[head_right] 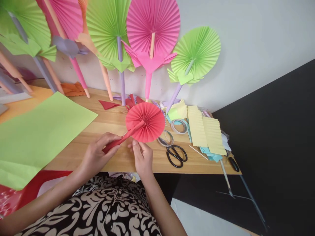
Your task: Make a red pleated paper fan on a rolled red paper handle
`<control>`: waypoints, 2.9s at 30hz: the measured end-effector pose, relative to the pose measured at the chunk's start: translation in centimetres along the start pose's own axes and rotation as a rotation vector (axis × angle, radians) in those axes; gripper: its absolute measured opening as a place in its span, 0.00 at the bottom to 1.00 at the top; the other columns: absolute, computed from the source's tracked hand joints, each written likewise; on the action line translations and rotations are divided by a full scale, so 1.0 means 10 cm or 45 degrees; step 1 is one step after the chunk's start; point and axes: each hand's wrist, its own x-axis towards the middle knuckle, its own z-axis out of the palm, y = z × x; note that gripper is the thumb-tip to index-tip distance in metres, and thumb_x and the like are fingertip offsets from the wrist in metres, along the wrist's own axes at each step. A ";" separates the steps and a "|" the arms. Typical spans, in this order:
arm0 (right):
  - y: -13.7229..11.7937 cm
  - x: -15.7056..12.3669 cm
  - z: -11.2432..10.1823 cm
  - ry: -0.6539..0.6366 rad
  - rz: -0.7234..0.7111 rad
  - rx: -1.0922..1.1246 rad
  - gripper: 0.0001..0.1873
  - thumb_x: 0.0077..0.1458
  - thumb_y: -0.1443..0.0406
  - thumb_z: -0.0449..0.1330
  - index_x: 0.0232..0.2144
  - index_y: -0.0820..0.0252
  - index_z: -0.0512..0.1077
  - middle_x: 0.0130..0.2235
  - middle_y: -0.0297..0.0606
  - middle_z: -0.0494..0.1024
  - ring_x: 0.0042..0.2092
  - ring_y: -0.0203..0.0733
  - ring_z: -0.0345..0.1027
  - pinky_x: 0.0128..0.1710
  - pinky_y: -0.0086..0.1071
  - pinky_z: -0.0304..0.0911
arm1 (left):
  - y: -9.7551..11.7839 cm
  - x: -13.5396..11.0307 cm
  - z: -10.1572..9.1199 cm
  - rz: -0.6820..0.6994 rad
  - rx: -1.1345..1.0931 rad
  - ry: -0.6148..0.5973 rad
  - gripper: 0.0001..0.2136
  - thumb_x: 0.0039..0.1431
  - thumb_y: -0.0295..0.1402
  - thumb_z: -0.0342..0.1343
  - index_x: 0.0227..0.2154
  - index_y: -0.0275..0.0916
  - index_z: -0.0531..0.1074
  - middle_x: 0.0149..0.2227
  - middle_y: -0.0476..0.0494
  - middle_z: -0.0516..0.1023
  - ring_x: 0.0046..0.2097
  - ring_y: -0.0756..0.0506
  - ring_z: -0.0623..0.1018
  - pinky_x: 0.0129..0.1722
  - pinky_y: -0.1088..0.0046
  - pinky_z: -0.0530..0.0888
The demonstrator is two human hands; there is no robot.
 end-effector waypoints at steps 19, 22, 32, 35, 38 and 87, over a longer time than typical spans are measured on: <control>-0.13 0.07 0.30 -0.024 0.343 0.728 0.15 0.46 0.56 0.69 0.30 0.60 0.74 0.30 0.31 0.72 0.27 0.32 0.62 0.24 0.26 0.60 | -0.04 -0.05 0.11 0.179 0.433 0.044 0.05 0.64 0.28 0.52 0.41 0.40 0.67 0.41 0.44 0.72 0.40 0.46 0.75 0.38 0.71 0.72; -0.16 0.09 0.36 -0.023 0.360 0.767 0.14 0.46 0.57 0.69 0.29 0.60 0.71 0.28 0.29 0.70 0.26 0.31 0.59 0.25 0.26 0.58 | -0.05 -0.05 0.12 0.119 0.365 0.022 0.04 0.63 0.30 0.53 0.40 0.41 0.67 0.42 0.44 0.71 0.42 0.45 0.75 0.40 0.69 0.72; -0.43 0.31 0.07 0.039 -0.237 -0.370 0.09 0.54 0.59 0.59 0.27 0.57 0.68 0.23 0.29 0.72 0.24 0.34 0.62 0.26 0.28 0.57 | 0.12 0.45 -0.16 -0.413 -0.717 0.044 0.12 0.56 0.41 0.57 0.37 0.39 0.68 0.34 0.48 0.70 0.35 0.49 0.70 0.34 0.73 0.69; -0.41 0.28 0.09 0.083 -0.395 -0.612 0.08 0.55 0.60 0.58 0.27 0.56 0.68 0.24 0.30 0.74 0.24 0.35 0.64 0.27 0.28 0.57 | 0.13 0.52 -0.09 -0.548 -1.052 0.066 0.14 0.52 0.42 0.61 0.35 0.38 0.70 0.31 0.50 0.69 0.31 0.51 0.68 0.32 0.74 0.67; -0.33 0.22 0.15 0.103 -0.527 -0.789 0.06 0.56 0.63 0.57 0.28 0.57 0.69 0.25 0.32 0.76 0.25 0.36 0.66 0.28 0.29 0.57 | 0.10 0.52 0.02 -0.650 -1.219 0.181 0.15 0.46 0.40 0.66 0.31 0.37 0.71 0.29 0.50 0.71 0.29 0.52 0.69 0.32 0.74 0.66; -0.23 -0.08 0.07 -0.608 0.555 1.084 0.16 0.55 0.55 0.60 0.39 0.60 0.75 0.21 0.27 0.60 0.22 0.31 0.48 0.15 0.21 0.44 | 0.33 0.51 -0.03 -0.652 -1.545 0.215 0.15 0.41 0.38 0.71 0.30 0.35 0.76 0.32 0.46 0.79 0.34 0.50 0.75 0.37 0.73 0.71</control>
